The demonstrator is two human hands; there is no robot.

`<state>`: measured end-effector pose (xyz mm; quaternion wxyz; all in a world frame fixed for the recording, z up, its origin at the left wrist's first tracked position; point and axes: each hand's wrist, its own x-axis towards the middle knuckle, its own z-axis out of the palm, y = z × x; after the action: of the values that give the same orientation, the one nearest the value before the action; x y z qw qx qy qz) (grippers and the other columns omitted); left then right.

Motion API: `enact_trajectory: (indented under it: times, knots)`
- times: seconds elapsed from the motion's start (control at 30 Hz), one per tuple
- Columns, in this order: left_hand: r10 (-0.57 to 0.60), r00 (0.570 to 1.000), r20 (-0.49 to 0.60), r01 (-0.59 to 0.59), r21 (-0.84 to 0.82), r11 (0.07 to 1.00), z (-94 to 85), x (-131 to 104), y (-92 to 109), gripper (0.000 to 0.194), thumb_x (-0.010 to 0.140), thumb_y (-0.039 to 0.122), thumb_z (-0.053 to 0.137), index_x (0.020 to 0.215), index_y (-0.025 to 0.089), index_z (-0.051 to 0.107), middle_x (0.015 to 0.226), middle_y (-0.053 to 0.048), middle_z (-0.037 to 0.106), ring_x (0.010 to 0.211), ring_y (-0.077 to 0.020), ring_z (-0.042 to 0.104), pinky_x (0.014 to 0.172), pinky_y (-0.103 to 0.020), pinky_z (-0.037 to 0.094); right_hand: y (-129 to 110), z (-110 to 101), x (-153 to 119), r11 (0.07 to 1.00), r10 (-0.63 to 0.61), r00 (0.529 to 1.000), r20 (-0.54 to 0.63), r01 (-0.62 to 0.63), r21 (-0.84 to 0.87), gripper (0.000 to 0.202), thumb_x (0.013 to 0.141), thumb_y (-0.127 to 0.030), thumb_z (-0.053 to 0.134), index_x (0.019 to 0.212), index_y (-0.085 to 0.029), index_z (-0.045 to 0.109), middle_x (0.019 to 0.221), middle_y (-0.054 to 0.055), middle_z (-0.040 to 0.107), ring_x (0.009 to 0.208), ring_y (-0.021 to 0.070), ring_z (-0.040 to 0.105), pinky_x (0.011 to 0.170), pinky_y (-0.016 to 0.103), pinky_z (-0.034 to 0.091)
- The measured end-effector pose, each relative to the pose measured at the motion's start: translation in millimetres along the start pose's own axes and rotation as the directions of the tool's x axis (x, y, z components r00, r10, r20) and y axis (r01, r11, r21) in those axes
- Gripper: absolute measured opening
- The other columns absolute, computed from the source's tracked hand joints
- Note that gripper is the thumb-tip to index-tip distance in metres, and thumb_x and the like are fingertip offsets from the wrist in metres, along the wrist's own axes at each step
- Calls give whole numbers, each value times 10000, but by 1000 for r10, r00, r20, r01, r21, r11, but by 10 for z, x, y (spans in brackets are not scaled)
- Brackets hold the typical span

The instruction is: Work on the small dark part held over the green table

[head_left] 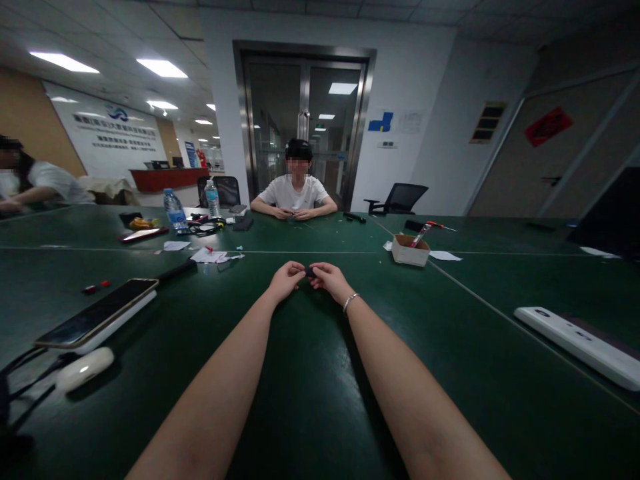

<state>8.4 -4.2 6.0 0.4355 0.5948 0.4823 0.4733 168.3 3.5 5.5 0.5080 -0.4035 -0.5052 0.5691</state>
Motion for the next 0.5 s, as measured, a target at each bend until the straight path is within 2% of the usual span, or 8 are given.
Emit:
enact_trajectory:
  times: [0.13,0.27,0.4,0.5]
  knots:
    - [-36,999,14,36,8,999,6,50,-51,246,818,364,571,952,158,582,759,-26,604,617,-85,551,498,-167,427,-8,-3,-6,1000,-4,1000,15,4,-4,80,831,-117,624,909,-135,630,650,16,656,482,87,613,451,176,523]
    - [-35,999,29,34,30,999,-3,73,-73,222,825,331,561,968,163,583,771,-24,601,613,-81,549,506,-168,435,-19,1,-13,1000,-1,1000,19,1,-13,79,835,-104,611,905,-136,630,637,12,651,476,83,608,451,173,523]
    - [-51,998,27,50,35,998,-16,58,-55,226,846,338,529,965,157,591,699,-16,585,568,-77,529,502,-172,431,-4,-6,1,1000,-5,999,32,5,-9,79,834,-108,611,902,-140,634,642,11,651,484,83,613,455,173,528]
    - [-26,999,33,25,33,999,-18,50,-48,218,811,295,578,985,164,595,757,-23,607,593,-76,538,505,-168,430,13,-17,17,1000,-10,999,32,10,-3,76,830,-111,618,899,-137,634,621,7,641,479,85,611,448,172,525]
